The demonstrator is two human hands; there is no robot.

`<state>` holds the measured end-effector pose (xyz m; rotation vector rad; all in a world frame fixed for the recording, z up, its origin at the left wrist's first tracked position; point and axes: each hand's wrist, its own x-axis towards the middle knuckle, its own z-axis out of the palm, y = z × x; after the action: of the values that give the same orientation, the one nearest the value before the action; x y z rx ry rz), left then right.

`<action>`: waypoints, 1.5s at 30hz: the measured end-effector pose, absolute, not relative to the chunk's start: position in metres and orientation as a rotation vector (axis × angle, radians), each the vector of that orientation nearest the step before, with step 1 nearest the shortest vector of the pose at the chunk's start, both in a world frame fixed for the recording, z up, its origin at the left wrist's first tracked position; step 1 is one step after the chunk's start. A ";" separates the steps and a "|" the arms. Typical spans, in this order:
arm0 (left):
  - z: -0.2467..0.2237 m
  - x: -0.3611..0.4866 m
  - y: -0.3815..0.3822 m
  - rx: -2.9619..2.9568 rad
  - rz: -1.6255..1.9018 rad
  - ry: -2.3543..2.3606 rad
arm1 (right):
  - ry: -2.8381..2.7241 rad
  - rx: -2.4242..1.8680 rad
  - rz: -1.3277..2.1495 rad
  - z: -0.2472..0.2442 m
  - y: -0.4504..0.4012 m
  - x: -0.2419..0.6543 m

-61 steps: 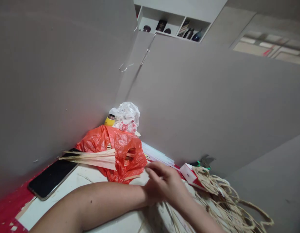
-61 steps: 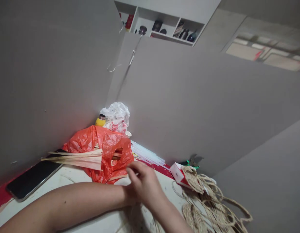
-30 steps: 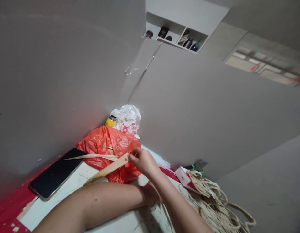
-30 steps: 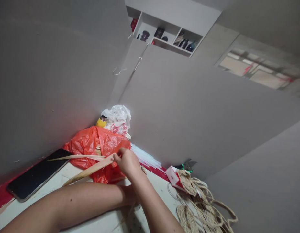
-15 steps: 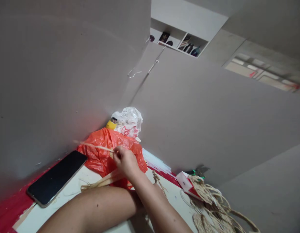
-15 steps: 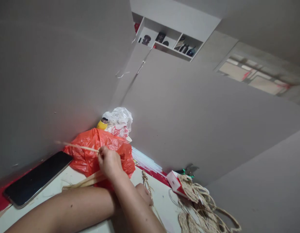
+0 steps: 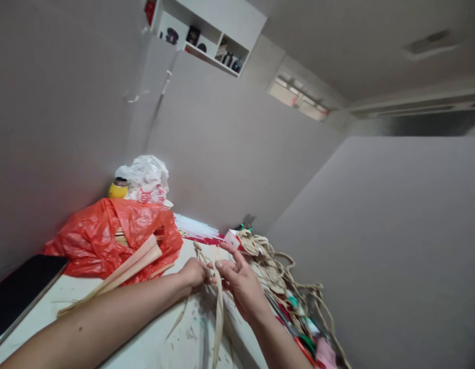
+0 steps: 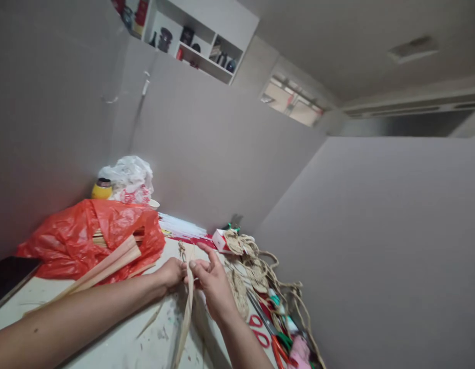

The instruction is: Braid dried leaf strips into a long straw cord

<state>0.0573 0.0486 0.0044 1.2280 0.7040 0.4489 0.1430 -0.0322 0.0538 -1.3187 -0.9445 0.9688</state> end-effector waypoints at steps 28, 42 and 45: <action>-0.016 0.076 0.042 1.234 0.699 0.858 | -0.860 -1.484 0.987 -0.009 -0.053 0.148; -0.025 0.078 0.044 1.356 0.739 0.879 | -0.872 -1.616 0.925 -0.012 -0.049 0.146; -0.025 0.078 0.044 1.371 0.737 0.878 | -0.917 -1.633 0.858 -0.011 -0.049 0.144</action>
<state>0.0784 0.0438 -0.0250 1.3713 0.8778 0.7370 0.1438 -0.0487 -0.0114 -1.6329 -0.9168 0.8576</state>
